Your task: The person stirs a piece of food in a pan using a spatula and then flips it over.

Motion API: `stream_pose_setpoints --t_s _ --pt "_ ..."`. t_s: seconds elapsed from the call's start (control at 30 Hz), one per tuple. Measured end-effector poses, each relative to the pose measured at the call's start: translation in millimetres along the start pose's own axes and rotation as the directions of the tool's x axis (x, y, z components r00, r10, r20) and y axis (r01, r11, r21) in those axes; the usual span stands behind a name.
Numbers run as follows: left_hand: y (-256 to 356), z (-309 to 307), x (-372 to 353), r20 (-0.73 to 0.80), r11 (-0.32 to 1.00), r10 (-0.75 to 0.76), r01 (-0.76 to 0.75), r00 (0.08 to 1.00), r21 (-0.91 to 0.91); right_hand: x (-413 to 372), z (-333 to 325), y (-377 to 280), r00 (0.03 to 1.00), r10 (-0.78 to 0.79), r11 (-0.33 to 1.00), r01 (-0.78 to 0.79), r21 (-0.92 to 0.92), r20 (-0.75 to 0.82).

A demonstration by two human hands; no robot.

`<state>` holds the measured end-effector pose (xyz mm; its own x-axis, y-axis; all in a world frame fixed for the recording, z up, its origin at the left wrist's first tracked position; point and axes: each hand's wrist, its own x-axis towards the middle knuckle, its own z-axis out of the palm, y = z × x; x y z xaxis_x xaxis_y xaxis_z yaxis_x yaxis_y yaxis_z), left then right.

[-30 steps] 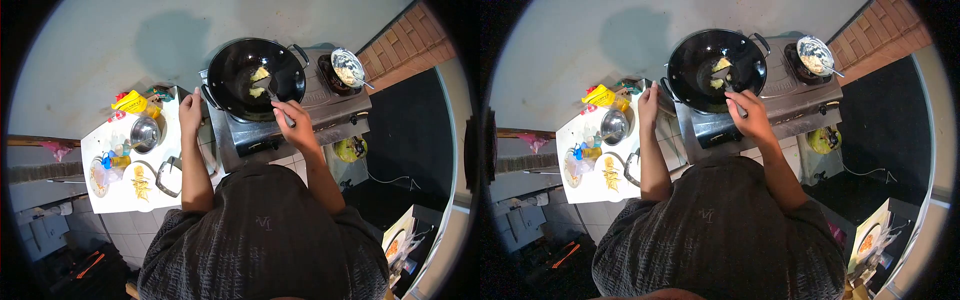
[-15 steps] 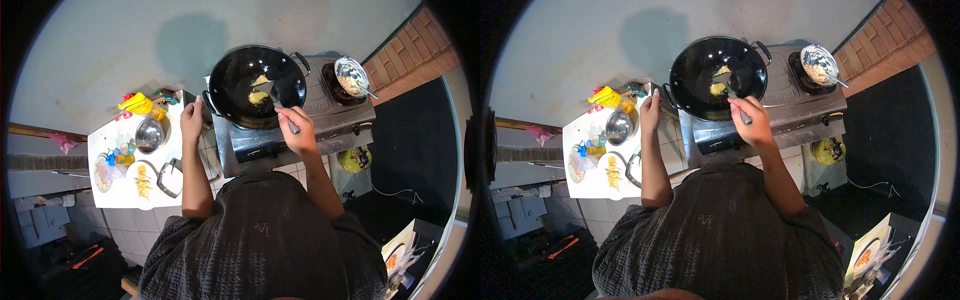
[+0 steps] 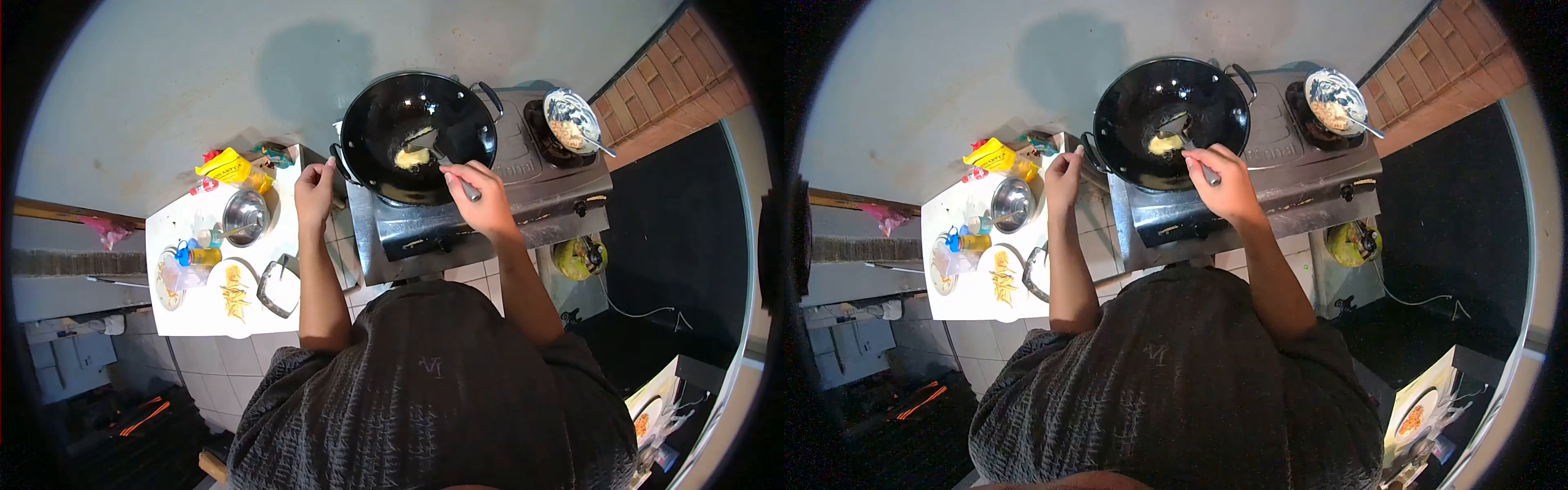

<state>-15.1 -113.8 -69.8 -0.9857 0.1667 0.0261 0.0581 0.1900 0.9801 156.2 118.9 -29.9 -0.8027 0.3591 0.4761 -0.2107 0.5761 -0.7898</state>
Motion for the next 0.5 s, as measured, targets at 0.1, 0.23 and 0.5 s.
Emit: stream_pose_setpoints --t_s 0.1,0.23,0.5 --pt "7.9 -3.0 -3.8 0.020 0.998 -0.063 0.062 0.998 0.026 -3.6 -1.6 -0.3 0.998 0.064 0.998 -0.064 0.009 0.014" --pt "5.0 -8.1 0.5 0.004 0.999 -0.037 0.037 0.999 -0.007 -1.9 -5.0 -8.8 0.996 0.076 0.997 -0.075 0.003 -0.047" --pt "10.9 -3.5 4.9 0.014 0.999 -0.036 0.036 0.999 0.019 -6.1 -0.7 -10.6 0.998 0.057 0.998 -0.057 0.001 -0.021"
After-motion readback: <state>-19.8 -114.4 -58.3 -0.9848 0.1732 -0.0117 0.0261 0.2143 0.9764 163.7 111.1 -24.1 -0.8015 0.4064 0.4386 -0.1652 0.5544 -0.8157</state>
